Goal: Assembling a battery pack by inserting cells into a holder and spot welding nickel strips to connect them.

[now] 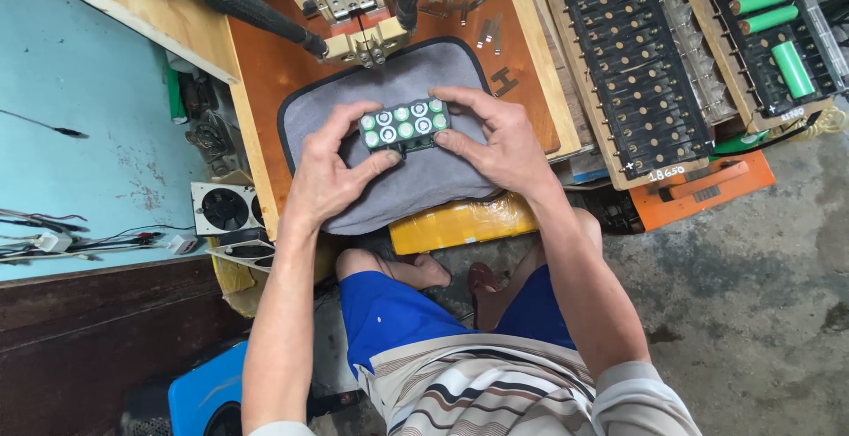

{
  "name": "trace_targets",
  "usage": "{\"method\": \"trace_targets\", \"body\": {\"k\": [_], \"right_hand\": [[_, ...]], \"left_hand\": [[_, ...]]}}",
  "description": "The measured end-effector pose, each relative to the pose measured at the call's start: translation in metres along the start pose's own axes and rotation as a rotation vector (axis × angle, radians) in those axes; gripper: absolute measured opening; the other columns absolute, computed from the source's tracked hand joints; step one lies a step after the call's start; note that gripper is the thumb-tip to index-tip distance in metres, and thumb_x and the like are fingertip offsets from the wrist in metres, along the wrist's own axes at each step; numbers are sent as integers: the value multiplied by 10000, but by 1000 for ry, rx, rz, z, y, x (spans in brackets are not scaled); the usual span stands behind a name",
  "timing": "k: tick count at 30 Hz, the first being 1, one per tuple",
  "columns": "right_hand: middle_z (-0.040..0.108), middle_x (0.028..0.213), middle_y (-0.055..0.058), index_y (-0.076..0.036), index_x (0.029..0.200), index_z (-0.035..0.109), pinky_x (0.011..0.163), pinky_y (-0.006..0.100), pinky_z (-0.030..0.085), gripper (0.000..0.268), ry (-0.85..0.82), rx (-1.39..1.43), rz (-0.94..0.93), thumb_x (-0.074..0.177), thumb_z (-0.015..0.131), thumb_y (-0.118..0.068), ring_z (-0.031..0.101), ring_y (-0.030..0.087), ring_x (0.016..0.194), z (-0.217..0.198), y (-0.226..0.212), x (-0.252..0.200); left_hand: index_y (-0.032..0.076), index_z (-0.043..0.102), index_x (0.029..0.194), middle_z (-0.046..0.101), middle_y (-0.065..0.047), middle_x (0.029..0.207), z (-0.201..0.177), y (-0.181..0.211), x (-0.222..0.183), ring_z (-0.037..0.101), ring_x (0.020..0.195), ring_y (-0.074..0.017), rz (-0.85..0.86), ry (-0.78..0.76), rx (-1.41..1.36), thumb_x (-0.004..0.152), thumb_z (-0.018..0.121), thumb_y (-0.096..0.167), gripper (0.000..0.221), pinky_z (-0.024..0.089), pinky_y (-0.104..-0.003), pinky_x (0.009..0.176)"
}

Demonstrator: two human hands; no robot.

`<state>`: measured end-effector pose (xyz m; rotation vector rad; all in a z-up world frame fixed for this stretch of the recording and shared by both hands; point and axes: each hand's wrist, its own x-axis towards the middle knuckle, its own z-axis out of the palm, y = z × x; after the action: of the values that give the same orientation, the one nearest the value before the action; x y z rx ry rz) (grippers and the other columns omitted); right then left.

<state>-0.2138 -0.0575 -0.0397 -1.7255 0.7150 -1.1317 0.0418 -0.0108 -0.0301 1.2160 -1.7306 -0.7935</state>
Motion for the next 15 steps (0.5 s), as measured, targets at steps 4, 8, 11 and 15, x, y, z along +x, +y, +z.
{"method": "trace_targets", "body": {"k": [4, 8, 11, 15], "right_hand": [[705, 1238, 247, 27, 1341, 639, 1044, 465, 520, 454, -36, -26, 13, 912, 783, -4, 657, 324, 1203, -3, -12, 2], [704, 1230, 235, 15, 1344, 636, 1062, 454, 515, 515, 35, -22, 3, 868, 829, -18, 661, 325, 1192, -3, -2, 1], [738, 1146, 170, -7, 1293, 670, 1009, 366, 564, 423, 271, 9, -8, 895, 812, -15, 702, 226, 1101, -7, 8, -3], [749, 980, 159, 35, 1170, 697, 893, 325, 618, 167, 573, 72, 22, 1023, 656, -32, 728, 166, 923, -21, 4, -5]], "left_hand": [[48, 636, 1330, 729, -150, 1090, 6, 0, -7, 693, 1063, -243, -4, 27, -21, 826, 910, 140, 581, 528, -426, 967], [56, 622, 1348, 710, -168, 1152, 10, -1, -6, 686, 1094, -296, 36, 58, 17, 843, 901, 178, 589, 515, -459, 980], [50, 570, 1399, 681, -206, 1207, 10, 1, -9, 673, 1110, -361, 83, 66, 53, 851, 893, 223, 659, 509, -522, 976], [31, 527, 1451, 615, -210, 1309, 10, 8, -15, 631, 1180, -372, 166, 264, 141, 862, 896, 358, 769, 516, -525, 1004]]}}
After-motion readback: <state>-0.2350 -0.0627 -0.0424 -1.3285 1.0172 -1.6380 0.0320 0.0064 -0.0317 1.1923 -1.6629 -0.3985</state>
